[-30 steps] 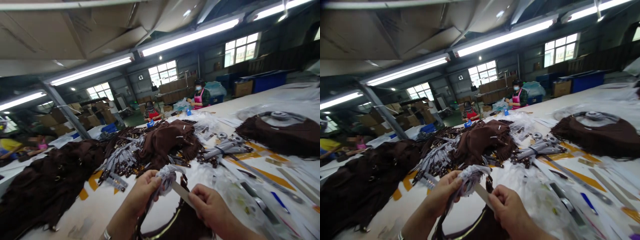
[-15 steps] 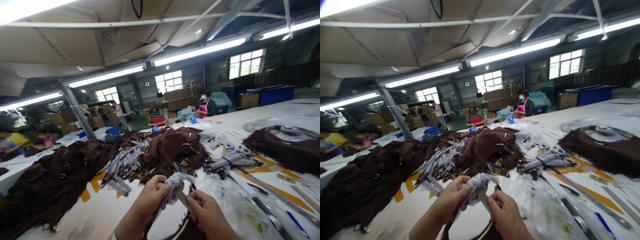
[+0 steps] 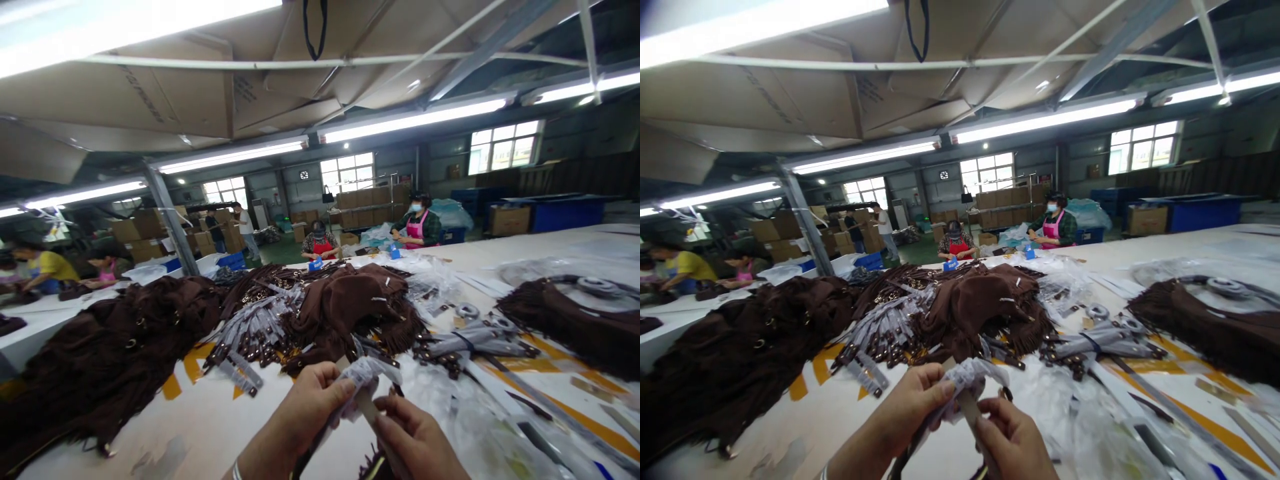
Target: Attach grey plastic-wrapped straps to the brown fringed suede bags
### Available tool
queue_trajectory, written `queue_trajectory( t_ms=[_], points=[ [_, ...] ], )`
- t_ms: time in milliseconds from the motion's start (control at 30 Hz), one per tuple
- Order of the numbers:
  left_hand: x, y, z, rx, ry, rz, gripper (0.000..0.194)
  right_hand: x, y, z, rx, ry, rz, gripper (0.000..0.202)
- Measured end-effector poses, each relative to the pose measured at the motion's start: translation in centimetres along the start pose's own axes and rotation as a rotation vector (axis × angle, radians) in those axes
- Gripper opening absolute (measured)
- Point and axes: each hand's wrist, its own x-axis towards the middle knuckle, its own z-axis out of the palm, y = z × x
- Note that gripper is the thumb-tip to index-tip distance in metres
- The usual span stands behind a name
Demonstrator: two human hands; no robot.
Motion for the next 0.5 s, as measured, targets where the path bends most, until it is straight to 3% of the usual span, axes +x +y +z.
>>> queue_trajectory(
  t_ms=[100,233,333,400,500],
  points=[
    [-0.2,0.3,-0.4,0.001,-0.017,0.0,0.046,-0.2,0.1,-0.2,-0.052,-0.04,0.041,0.059],
    [-0.3,0.3,-0.3,0.018,-0.106,-0.011,0.044,0.1,-1.0,0.8,-0.076,0.064,-0.018,0.054],
    [-0.2,0.0,-0.7,0.041,-0.108,-0.001,0.043,-0.5,-1.3,0.7,-0.023,0.016,-0.079,0.055],
    [-0.1,-0.3,-1.2,0.039,-0.094,-0.003,0.043,-1.2,-1.4,-0.1,-0.035,-0.051,-0.237,0.059],
    [-0.2,-0.5,-1.8,0.054,-0.115,-0.007,0.042,-1.9,-2.9,-1.5,-0.326,-0.139,-0.593,0.06]
  ],
)
